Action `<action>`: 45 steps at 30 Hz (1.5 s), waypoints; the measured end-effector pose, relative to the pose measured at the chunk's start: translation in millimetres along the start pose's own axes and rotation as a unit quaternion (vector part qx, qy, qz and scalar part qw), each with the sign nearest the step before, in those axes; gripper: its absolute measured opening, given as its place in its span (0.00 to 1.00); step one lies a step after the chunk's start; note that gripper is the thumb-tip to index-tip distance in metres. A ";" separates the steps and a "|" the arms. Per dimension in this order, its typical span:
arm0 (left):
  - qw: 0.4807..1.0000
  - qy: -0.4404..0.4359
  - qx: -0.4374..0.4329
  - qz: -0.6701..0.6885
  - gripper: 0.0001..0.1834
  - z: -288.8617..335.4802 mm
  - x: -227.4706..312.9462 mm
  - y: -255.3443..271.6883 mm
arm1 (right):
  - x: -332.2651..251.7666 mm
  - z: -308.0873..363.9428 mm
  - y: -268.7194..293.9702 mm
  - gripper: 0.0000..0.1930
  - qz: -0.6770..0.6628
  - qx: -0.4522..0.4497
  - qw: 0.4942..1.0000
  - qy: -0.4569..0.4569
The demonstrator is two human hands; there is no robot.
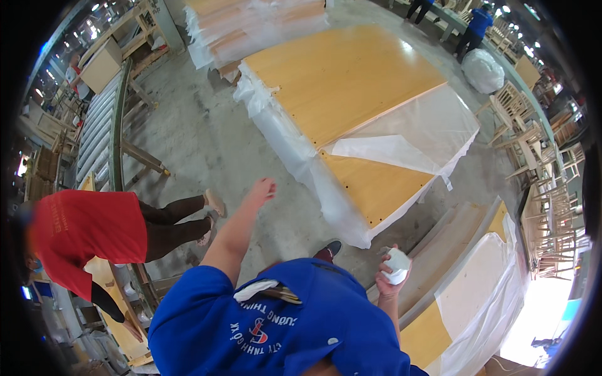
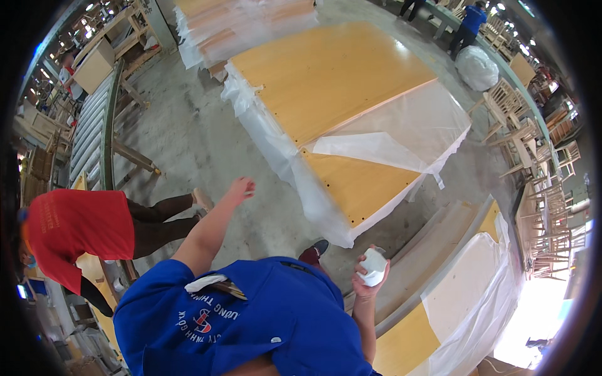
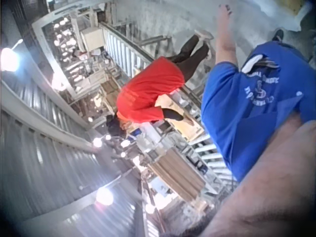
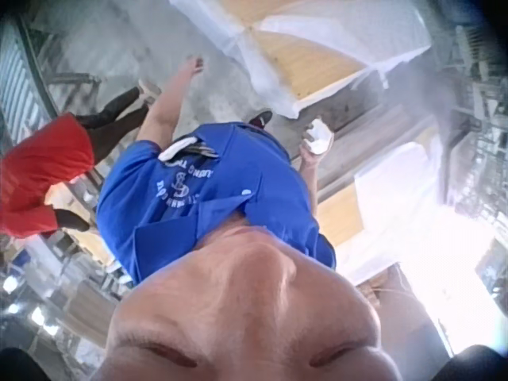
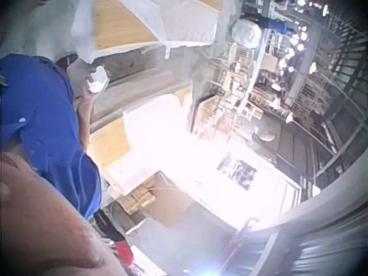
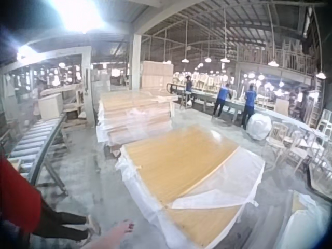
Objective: The person wipes the surface of large, light-colored wooden panels using a white cloth. The person moves between panels on a roller conveyor and a stack on the floor, wiping them individually. Other workers are visible in the background performing similar tasks.
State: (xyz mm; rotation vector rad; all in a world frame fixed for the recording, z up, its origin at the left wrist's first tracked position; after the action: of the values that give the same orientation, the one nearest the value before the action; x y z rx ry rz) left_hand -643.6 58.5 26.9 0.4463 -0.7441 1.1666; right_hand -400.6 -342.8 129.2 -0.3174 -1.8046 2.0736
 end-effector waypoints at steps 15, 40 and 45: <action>0.990 0.046 0.132 0.025 0.23 -208.6 131.9 -91.7 | -60.7 -206.2 -51.3 0.32 0.019 0.038 0.997 0.069; 0.949 0.250 0.127 0.141 0.30 -279.8 123.2 -117.3 | -57.2 -260.8 -35.7 0.30 -0.008 0.109 0.971 0.214; 0.937 0.294 0.101 0.159 0.29 -220.5 46.3 -161.6 | -58.3 -276.1 -47.6 0.30 0.015 0.111 0.976 0.186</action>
State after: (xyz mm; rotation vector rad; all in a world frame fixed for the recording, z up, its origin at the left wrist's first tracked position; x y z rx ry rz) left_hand -418.9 179.9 -81.3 0.1248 -0.1731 1.5918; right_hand -230.0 -113.1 129.5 -0.6256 -1.3449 2.0475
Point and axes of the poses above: each hand's wrist, its own z-axis away from the middle knuckle, its own y-axis out of the back of the hand, x = y × z, the point moved 9 cm from there along -z, towards the middle knuckle, and after that the axes turned 4 degrees about y, right-handed, at the moved point
